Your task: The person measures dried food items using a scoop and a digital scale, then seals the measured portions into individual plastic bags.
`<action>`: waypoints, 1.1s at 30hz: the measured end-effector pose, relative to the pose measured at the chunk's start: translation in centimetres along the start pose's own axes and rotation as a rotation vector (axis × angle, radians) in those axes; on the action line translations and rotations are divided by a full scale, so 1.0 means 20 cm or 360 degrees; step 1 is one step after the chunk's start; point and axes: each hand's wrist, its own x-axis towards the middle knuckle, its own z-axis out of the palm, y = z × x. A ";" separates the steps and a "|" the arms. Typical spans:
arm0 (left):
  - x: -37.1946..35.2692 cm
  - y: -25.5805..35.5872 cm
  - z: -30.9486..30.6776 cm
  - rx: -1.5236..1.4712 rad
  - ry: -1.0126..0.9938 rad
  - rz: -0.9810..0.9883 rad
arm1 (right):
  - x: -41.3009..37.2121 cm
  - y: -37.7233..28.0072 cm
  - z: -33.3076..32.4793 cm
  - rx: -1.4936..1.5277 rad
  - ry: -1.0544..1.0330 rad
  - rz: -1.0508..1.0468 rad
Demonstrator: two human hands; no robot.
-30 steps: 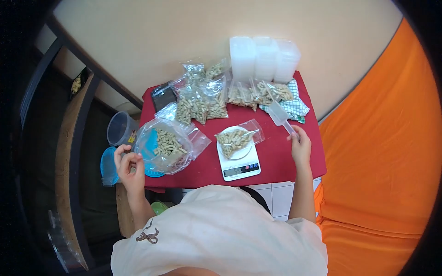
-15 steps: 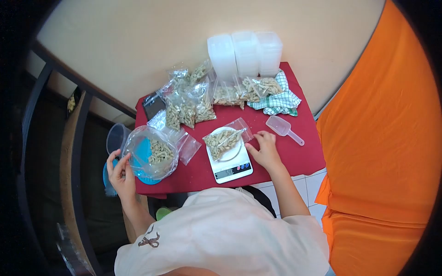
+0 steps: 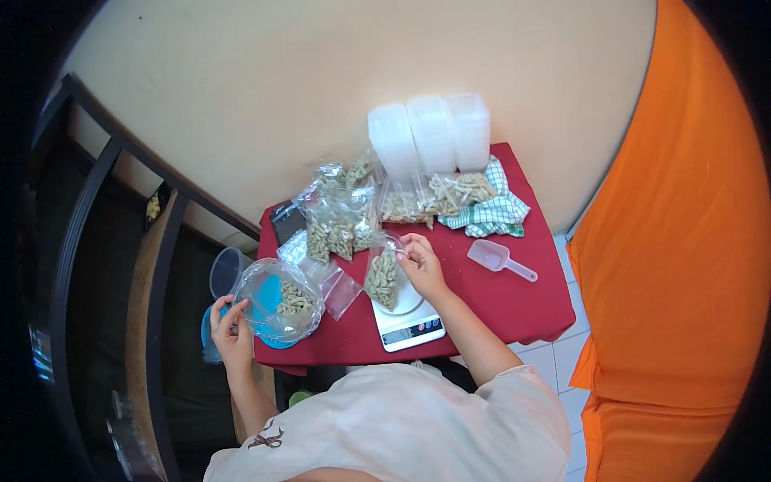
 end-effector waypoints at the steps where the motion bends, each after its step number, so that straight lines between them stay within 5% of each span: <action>1: 0.00 0.01 0.00 -0.0066 -0.0019 -0.0097 | 0.00 -0.02 0.03 -0.0172 -0.0086 -0.0184; 3: 0.00 -0.03 0.01 -0.0055 0.0022 -0.0012 | -0.02 -0.10 0.11 -0.0515 -0.0255 -0.0541; 8: -0.02 -0.05 0.00 -0.0008 0.0051 0.0059 | -0.15 -0.26 0.27 -0.0610 -0.0348 -0.0780; 10: -0.02 -0.02 0.00 -0.0053 0.0062 -0.0034 | -0.13 -0.26 0.22 -0.0419 -0.0148 -0.0893; 18: -0.02 -0.05 0.02 -0.0096 0.0101 0.0039 | -0.08 -0.44 -0.11 -0.0944 -0.0003 -0.1544; 23: -0.02 -0.07 0.02 -0.0190 0.0102 -0.0040 | -0.19 -0.26 -0.30 -0.1130 -0.0202 -0.1282; 33: 0.01 -0.05 0.00 -0.0120 0.0055 -0.0037 | -0.18 -0.43 -0.14 -0.1670 -0.0772 -0.0688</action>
